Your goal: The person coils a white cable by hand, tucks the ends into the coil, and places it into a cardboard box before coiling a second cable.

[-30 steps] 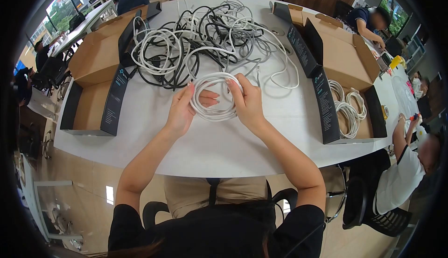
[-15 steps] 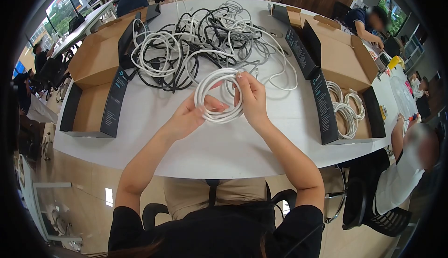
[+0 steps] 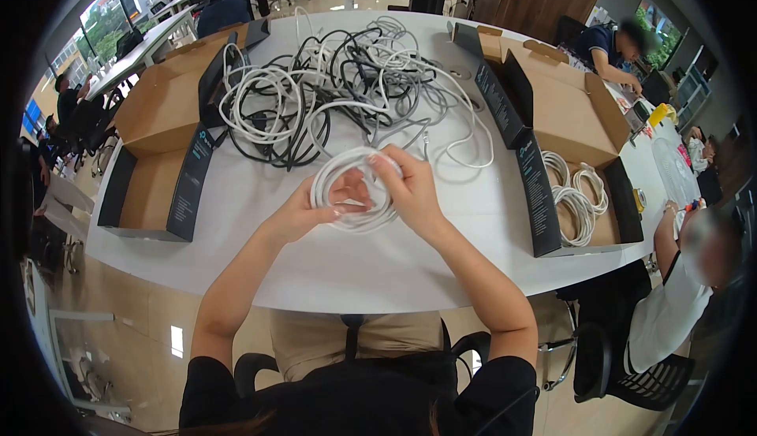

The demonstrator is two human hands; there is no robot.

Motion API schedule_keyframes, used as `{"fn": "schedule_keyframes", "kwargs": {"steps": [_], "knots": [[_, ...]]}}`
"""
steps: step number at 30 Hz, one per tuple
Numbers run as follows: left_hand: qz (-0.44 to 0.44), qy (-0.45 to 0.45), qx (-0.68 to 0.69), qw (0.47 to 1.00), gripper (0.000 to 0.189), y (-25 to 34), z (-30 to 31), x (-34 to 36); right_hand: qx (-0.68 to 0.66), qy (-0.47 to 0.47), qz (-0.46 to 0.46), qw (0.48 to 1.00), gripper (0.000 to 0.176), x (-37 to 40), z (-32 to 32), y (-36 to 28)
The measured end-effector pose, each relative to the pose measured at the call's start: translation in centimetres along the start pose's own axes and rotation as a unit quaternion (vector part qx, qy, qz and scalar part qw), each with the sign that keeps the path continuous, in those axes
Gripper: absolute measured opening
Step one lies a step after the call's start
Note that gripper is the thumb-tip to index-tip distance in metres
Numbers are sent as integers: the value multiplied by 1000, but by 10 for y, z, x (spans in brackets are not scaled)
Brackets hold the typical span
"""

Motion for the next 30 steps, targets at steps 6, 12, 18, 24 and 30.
{"fn": "schedule_keyframes", "kwargs": {"steps": [6, 12, 18, 24, 30], "knots": [[44, 85, -142, 985, 32, -6, 8, -1, 279, -59, 162, 945, 19, 5, -12, -9], [20, 168, -140, 976, 31, -1, -2, 2, 64, -23, 64, 996, 19, 9, -10, -1], [-42, 339, -7, 940, 34, 3, 11, 6, -118, -81, -76, 987, 30, 8, -18, 12], [-50, 374, 14, 926, 33, 1, 18, 7, -128, -135, -121, 975, 29, 7, -25, 10], [-44, 297, -43, 953, 37, -4, 11, 1, -82, -15, -48, 995, 24, 12, -21, 6]]}}
Point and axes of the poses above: each hand's wrist, its own x-axis away from the middle knuckle, its own z-axis out of the back of the hand, y = z × x, the point moved 3 cm from there along -x, towards the middle knuckle, and after that the axes turned 1 degree about -x, right-handed, at the moved point
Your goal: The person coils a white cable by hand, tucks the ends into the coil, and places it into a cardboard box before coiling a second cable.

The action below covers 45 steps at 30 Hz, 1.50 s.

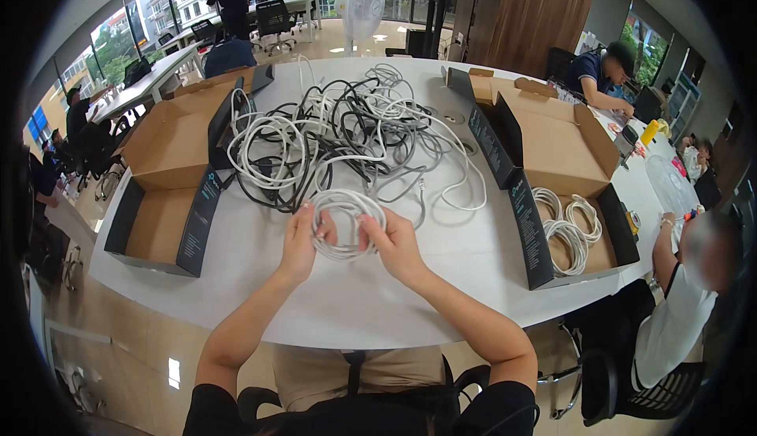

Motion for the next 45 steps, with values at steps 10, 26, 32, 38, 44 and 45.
{"fn": "schedule_keyframes", "kwargs": {"steps": [10, 26, 32, 38, 44, 45], "knots": [[-62, -82, -101, 990, 33, 15, -7, -1, 58, -57, -15, 997, 22, -8, 12, -15], [3, 89, 201, 976, 36, -6, 5, -1, -64, -36, 14, 997, 16, -3, -13, 15], [30, -33, 231, 972, 55, 5, -7, -1, -79, 10, 28, 996, 21, -3, 1, 20], [57, -120, 184, 974, 88, 5, -1, 1, -49, 25, 114, 992, 21, -5, 2, -3], [170, -296, 226, 913, 114, 11, 4, 2, 27, -191, 38, 981, 20, -8, 12, -13], [173, -335, 150, 914, 111, 15, 1, 5, 32, -225, 8, 974, 21, -7, 15, -13]]}}
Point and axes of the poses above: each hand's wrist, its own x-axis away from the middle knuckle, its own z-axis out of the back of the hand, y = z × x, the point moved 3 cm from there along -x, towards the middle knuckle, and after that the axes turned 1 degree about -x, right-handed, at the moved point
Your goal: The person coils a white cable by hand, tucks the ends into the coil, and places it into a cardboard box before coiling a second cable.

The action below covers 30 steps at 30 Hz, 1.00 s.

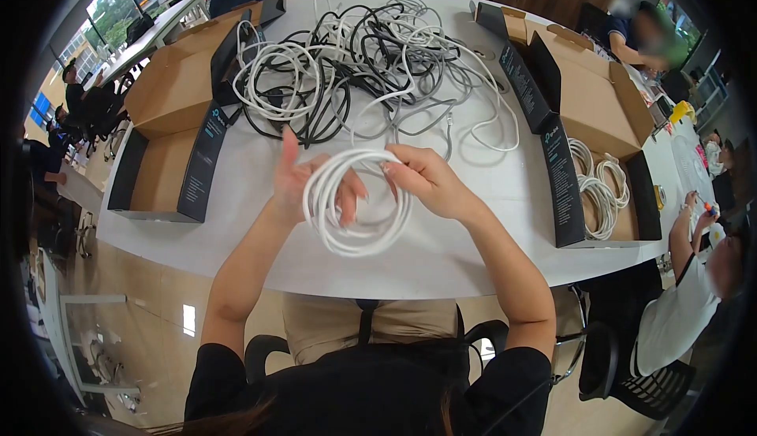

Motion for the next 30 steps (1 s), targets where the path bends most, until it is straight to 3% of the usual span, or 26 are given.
{"fn": "schedule_keyframes", "kwargs": {"steps": [2, 3, 6, 7, 9, 10, 12, 13, 16, 20, 21, 24, 28, 30], "knots": [[67, -45, -149, 985, 107, 5, -13, 1, -4, -72, -57, 996, 21, 3, 4, 0], [54, -67, -74, 994, 86, -1, -12, -1, 45, -97, -41, 993, 21, 3, 6, -5], [11, 17, -242, 970, 49, -8, -11, -3, 188, -70, -44, 979, 21, 0, 2, -16], [25, 55, -221, 973, 33, -11, -7, -7, 204, -39, -41, 977, 19, -1, 3, -17], [60, 108, -164, 979, 31, -4, -8, -5, 236, 24, -34, 971, 18, -1, 6, -16], [79, 134, -136, 978, 30, -1, -9, -4, 182, 41, -2, 983, 20, -1, 8, -9], [29, 130, -143, 981, 30, 1, -10, -4, 72, 76, 65, 992, 24, -4, 16, 7], [10, 133, -117, 984, 31, 0, -8, -2, -7, 101, 62, 993, 36, -3, 19, 8], [-93, 148, -47, 984, 34, 1, 0, 7, -34, 101, 18, 994, 46, -6, 28, 23], [-169, 122, 108, 972, 39, 13, 15, 9, -119, 40, -57, 991, 44, -8, 22, 33], [-175, 154, 119, 965, 45, 14, 14, 8, -139, 48, -23, 989, 39, -11, 20, 35], [-160, 231, 59, 958, 41, 13, 14, 7, -209, 145, -8, 967, 36, -10, 34, 29], [-127, 354, -162, 912, 30, 13, 4, -1, -119, 215, 21, 969, 35, -3, 39, 4], [-133, 370, -182, 901, 29, 12, 6, -2, -66, 228, 46, 970, 34, -2, 37, -3]]}}
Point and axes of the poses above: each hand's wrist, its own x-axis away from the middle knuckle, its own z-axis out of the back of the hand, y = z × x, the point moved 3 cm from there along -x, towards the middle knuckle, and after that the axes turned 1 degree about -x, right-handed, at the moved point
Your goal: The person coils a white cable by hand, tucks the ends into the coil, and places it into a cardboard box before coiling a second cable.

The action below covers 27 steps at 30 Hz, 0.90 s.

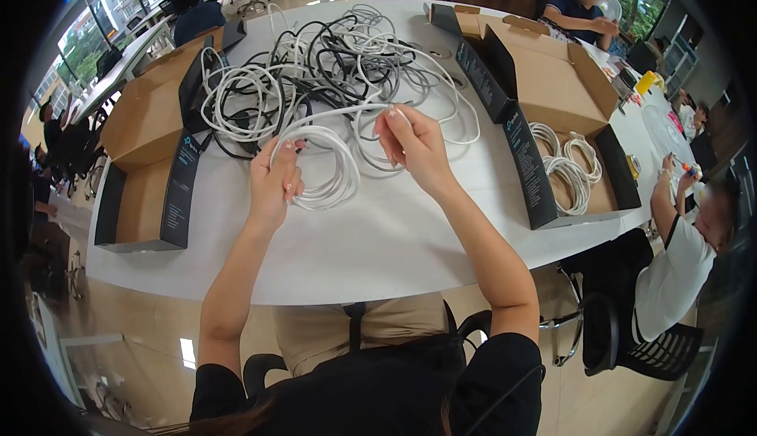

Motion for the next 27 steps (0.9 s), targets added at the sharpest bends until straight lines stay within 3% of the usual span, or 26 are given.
{"fn": "schedule_keyframes", "kwargs": {"steps": [3, 7, 10, 11, 14, 17, 19, 23, 25, 27], "knots": [[-20, 42, 6, 999, 29, 1, 3, 0, 17, -16, -10, 1000, 36, 7, -12, -2], [-77, 82, 89, 990, 28, 0, 9, -2, 43, -29, -49, 997, 21, 16, -32, 20], [-90, 57, 113, 988, 27, -3, 4, 2, 61, 17, -18, 998, 27, 20, -44, 18], [-84, 54, 116, 988, 27, -4, 1, 4, 29, -2, -27, 999, 39, 20, -42, 16], [-73, 29, 128, 989, 29, -7, -4, 7, 16, -36, -40, 998, 40, 20, -41, 14], [-75, -17, 145, 986, 30, -17, -9, 8, 51, -14, -84, 995, 35, 21, -42, 22], [-87, -38, 156, 983, 28, -24, -16, 8, 37, 17, -52, 998, 30, 22, -43, 22], [-3, -55, 207, 977, 21, -18, -26, 8, 43, 65, -69, 995, 29, 19, -27, 24], [18, -60, 153, 986, 20, -8, -25, 10, 48, 25, -66, 996, 29, 13, -20, 21], [9, -157, 109, 981, 20, -8, -15, 7, 78, -32, -72, 994, 27, 10, -17, 13]]}}
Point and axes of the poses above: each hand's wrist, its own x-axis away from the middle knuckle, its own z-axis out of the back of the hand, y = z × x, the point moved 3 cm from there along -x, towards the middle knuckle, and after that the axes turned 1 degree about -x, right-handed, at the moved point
